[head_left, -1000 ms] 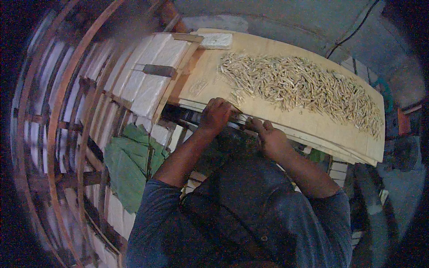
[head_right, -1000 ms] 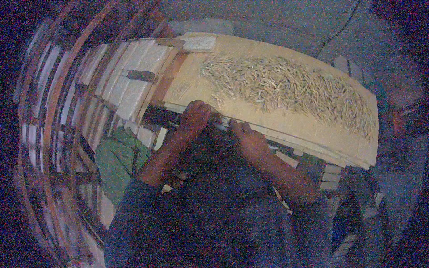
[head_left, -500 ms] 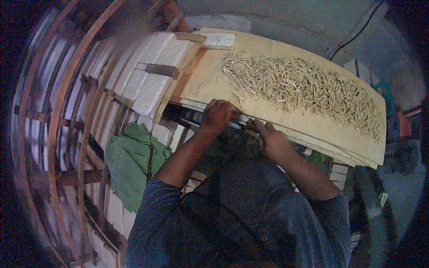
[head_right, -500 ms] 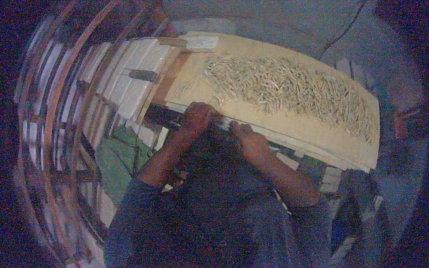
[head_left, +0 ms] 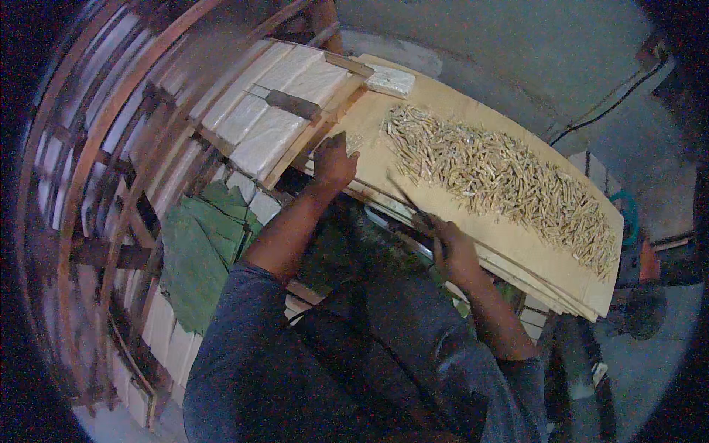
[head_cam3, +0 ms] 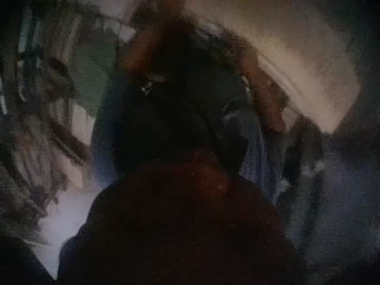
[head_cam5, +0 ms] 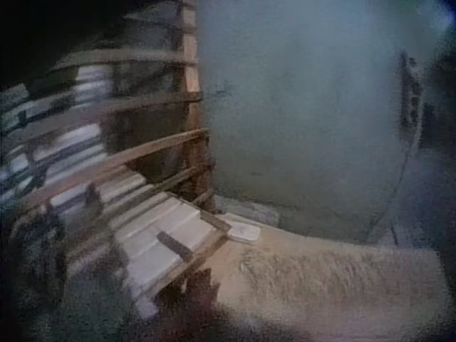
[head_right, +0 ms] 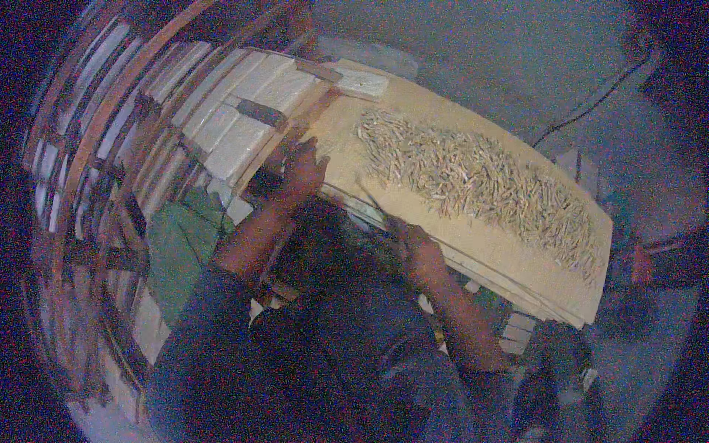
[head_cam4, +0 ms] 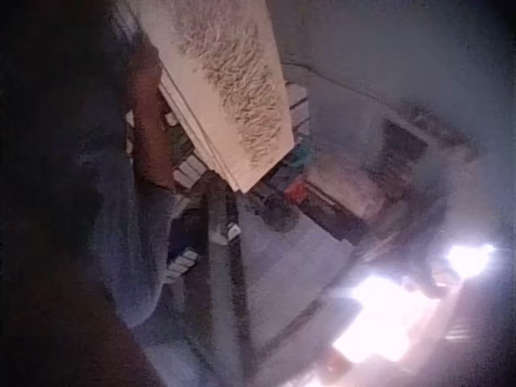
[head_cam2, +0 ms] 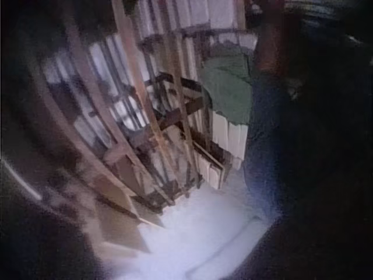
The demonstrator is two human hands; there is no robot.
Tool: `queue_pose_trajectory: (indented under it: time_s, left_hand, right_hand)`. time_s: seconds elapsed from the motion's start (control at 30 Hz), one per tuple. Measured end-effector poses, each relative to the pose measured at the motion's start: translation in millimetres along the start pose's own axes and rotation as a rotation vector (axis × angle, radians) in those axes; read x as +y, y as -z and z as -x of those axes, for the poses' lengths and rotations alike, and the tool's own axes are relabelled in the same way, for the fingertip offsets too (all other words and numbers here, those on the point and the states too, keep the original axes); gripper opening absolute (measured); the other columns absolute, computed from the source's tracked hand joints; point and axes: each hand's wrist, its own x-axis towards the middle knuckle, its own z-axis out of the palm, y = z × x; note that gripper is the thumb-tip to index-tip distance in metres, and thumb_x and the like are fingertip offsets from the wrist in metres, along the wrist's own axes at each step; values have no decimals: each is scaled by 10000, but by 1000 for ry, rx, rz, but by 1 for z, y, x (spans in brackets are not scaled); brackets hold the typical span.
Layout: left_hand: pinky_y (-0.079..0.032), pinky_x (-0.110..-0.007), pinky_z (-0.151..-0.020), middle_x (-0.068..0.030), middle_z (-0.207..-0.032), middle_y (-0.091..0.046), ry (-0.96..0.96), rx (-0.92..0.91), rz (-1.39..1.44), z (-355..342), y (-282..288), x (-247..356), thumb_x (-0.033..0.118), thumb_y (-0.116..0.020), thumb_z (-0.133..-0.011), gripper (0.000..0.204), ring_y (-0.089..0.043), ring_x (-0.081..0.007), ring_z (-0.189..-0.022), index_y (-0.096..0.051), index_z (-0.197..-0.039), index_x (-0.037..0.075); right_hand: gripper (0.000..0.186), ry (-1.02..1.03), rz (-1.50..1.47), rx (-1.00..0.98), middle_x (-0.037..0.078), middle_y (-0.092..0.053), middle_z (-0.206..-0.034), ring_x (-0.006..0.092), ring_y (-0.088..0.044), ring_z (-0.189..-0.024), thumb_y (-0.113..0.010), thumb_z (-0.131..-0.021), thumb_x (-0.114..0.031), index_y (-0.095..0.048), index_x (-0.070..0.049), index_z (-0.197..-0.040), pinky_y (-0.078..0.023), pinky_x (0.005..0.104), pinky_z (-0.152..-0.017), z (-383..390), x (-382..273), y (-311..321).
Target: The person uses a knife to cut small wooden sticks on a wooden board. They repeatedly pick up sticks, position them against a guide, and slice them into smaller pieces, accumulating a pile of cut wood on the board.
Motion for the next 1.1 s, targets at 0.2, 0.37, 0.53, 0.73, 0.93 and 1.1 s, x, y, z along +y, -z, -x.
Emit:
queue_pose_trajectory:
  time_s: [0.2,0.37,0.53,0.73,0.93,1.1]
  left_hand:
    - [-482,-524,-1059,-257,-1232,-675,-155,-139,-42,-7,10,-2,250,-763,-891,576,-620,-413,-1174,-579,-1369,-14]
    - [-508,-517,-1021,-259,-1183,-686,-50,-58,141,0,15,4,213,-744,-861,519,-638,-411,-1135,-612,-1320,9]
    - [-532,-520,-974,-257,-1130,-691,-279,-118,199,23,16,14,185,-719,-843,449,-657,-429,-1058,-654,-1249,6]
    - [-549,-489,-888,-192,-1001,-690,-355,61,98,15,11,5,122,-695,-855,344,-656,-406,-969,-683,-1182,18]
    - [-545,-498,-890,-189,-1029,-692,-550,-10,249,24,5,12,116,-665,-936,269,-657,-407,-963,-678,-1190,31]
    - [-538,-508,-913,-209,-1101,-708,-448,-42,237,41,-9,29,138,-676,-953,308,-665,-414,-1013,-670,-1246,43]
  right_hand:
    - [493,-81,104,-65,243,-675,-1068,429,-696,-963,-632,-958,-82,-570,-73,-1447,-576,499,-840,-39,-1,-2]
    - [682,-68,145,36,232,-671,-1096,456,-706,-941,-805,-846,-337,-535,-143,-1442,-584,539,-812,-52,12,14]
    - [535,-134,94,1,233,-678,-1060,425,-692,-953,-619,-922,-42,-566,-76,-1453,-571,488,-833,-41,-1,8]
    - [518,-70,21,37,223,-671,-1051,430,-692,-962,-614,-928,-38,-570,-86,-1442,-574,501,-830,-42,-4,-8]
    - [514,-156,81,54,216,-666,-1071,434,-708,-894,-668,-961,-226,-529,-125,-1445,-587,532,-758,-41,1,-14]
    - [510,-156,148,-13,221,-663,-1076,438,-708,-858,-648,-976,-232,-517,-131,-1458,-590,539,-735,-38,-8,-17]
